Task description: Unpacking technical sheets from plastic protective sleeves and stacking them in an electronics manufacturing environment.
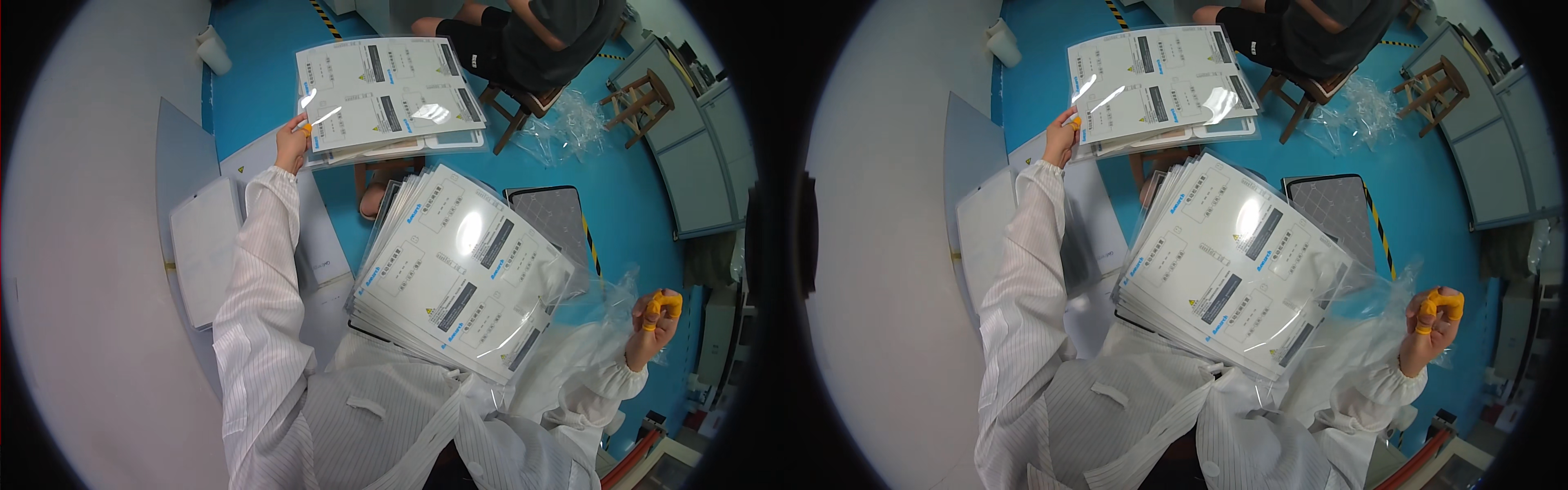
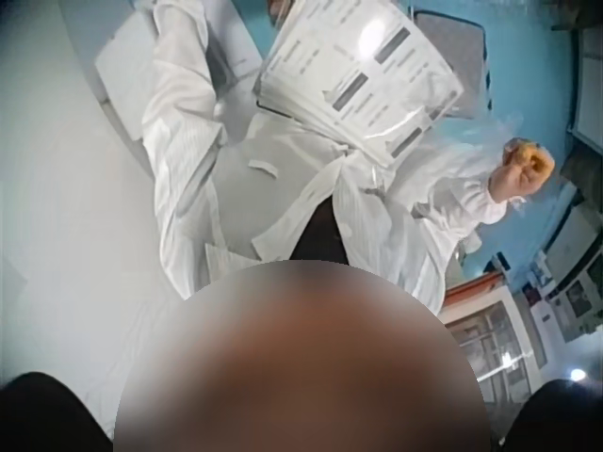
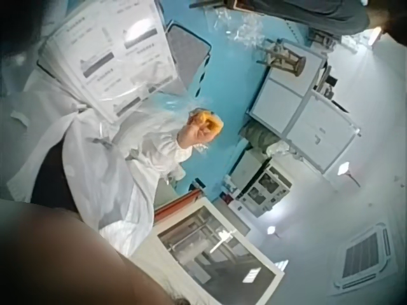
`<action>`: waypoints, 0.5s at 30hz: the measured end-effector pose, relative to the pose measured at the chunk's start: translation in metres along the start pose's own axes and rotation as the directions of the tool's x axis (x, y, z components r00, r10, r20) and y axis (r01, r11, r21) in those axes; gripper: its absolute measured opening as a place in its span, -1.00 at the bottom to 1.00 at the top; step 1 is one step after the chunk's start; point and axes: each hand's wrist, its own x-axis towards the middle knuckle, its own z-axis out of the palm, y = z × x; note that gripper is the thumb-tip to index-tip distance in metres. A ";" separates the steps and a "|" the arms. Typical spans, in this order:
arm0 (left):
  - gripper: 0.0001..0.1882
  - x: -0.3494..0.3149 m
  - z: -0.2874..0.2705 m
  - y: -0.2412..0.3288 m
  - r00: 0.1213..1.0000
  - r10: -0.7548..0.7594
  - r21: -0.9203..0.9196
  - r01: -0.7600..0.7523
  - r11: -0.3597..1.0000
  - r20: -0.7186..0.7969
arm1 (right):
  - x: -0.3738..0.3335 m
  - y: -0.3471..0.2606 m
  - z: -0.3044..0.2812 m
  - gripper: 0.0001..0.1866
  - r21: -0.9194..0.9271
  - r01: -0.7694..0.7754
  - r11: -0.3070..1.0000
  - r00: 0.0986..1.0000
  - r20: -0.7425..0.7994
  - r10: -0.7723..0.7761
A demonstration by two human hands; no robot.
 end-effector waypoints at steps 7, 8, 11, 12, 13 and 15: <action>-0.60 0.013 0.001 -0.010 1.000 -0.001 0.031 0.002 1.000 -0.017 | -0.001 -0.006 0.020 -0.59 0.072 0.044 0.996 0.997 0.060 -0.048; -0.63 0.015 -0.005 -0.010 0.999 0.004 0.101 -0.001 0.995 -0.033 | -0.001 -0.006 0.026 -0.57 0.091 0.024 0.996 0.997 0.066 -0.030; -0.70 0.010 -0.011 -0.012 0.984 0.153 0.384 -0.107 0.917 -0.091 | -0.001 -0.011 0.046 -0.50 0.150 -0.003 0.989 0.993 0.117 -0.014; -0.73 0.004 -0.012 -0.012 0.948 0.301 0.581 -0.190 0.792 -0.100 | -0.002 -0.013 0.057 -0.50 0.150 -0.010 0.989 0.992 0.123 -0.009; -0.73 -0.009 -0.004 -0.007 0.951 0.294 0.587 -0.185 0.788 -0.095 | -0.006 -0.012 0.068 -0.49 0.187 -0.057 0.981 0.988 0.151 0.028; -0.76 -0.047 0.005 0.005 0.908 0.403 0.712 -0.358 0.604 0.115 | -0.014 -0.013 0.099 -0.50 0.210 -0.127 0.969 0.974 0.213 0.082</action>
